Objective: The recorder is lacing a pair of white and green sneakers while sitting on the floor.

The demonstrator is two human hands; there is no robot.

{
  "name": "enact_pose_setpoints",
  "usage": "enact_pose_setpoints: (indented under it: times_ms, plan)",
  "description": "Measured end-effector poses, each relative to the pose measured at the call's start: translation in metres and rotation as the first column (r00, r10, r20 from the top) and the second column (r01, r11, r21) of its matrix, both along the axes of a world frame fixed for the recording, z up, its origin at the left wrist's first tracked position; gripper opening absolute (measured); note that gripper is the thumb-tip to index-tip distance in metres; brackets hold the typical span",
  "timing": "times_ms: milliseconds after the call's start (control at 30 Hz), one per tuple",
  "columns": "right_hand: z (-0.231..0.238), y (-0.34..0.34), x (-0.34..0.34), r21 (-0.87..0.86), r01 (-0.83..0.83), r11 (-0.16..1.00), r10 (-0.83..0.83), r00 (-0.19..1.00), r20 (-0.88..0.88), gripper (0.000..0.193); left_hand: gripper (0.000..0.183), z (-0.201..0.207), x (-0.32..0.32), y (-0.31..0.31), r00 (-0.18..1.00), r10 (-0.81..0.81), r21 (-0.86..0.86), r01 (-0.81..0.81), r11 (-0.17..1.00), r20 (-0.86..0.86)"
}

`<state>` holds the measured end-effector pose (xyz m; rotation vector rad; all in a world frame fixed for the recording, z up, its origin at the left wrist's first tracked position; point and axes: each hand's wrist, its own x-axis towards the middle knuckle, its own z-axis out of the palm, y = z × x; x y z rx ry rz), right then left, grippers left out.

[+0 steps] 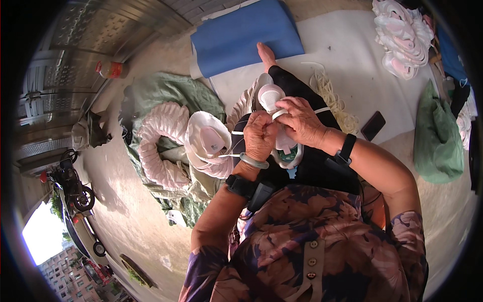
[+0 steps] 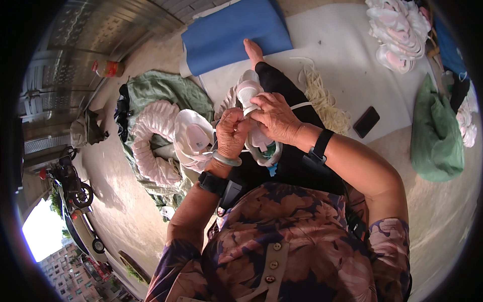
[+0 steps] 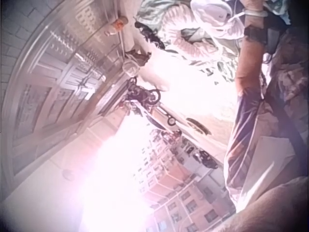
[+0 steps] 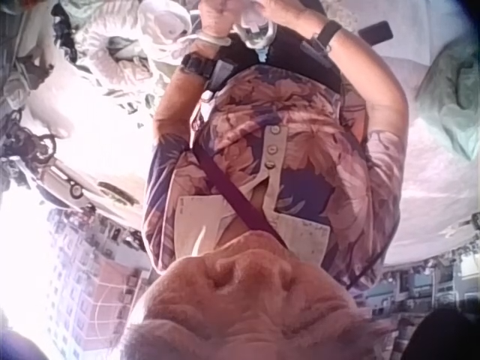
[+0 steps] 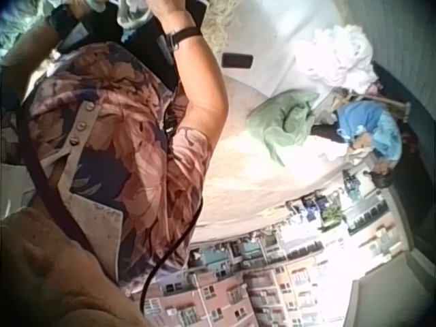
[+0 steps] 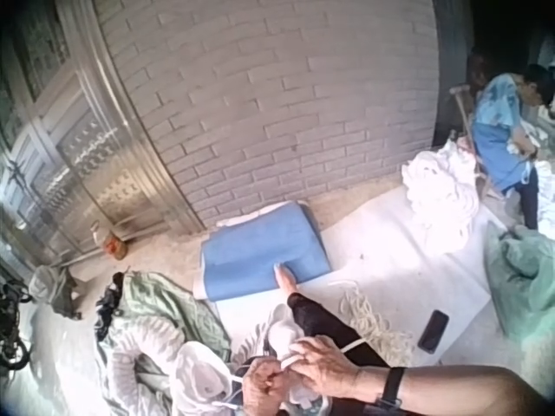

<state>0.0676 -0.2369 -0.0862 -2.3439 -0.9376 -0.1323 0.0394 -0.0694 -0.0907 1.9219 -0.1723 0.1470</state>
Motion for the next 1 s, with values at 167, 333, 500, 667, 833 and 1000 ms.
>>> enact_pose_setpoints:
  times_ms: [167,333,500,667,833,1000]
  plan:
    - [-0.001,0.001,-0.003,-0.028,-0.016,0.999,0.017,0.998,0.06,0.026,0.01,-0.003,0.0,0.004,1.0,-0.021,-0.016,0.021,1.0,-0.001]
    - [-0.002,0.005,-0.01,-0.012,0.042,0.999,-0.041,0.997,0.063,0.025,0.011,-0.002,-0.004,0.012,0.998,-0.055,-0.06,0.055,0.997,0.0]
    - [0.005,0.005,-0.017,-0.088,0.051,0.995,-0.067,0.978,-0.199,0.025,0.011,0.003,-0.002,0.015,0.991,-0.133,0.014,0.133,0.991,0.031]
    - [0.024,-0.011,-0.018,-0.176,-0.021,0.984,-0.037,0.948,-0.317,0.007,0.022,0.018,-0.009,0.027,0.969,-0.13,0.208,0.175,0.962,-0.211]
    - [0.037,-0.038,-0.047,-0.087,-0.13,0.988,0.102,0.957,-0.272,0.017,0.046,0.014,-0.021,0.036,0.895,-0.159,0.265,0.288,0.92,-0.418]
    - [0.047,-0.084,-0.048,-0.097,-0.137,0.986,0.082,0.896,-0.437,0.016,0.04,0.007,-0.023,0.037,0.927,-0.147,0.353,0.274,0.895,-0.345]
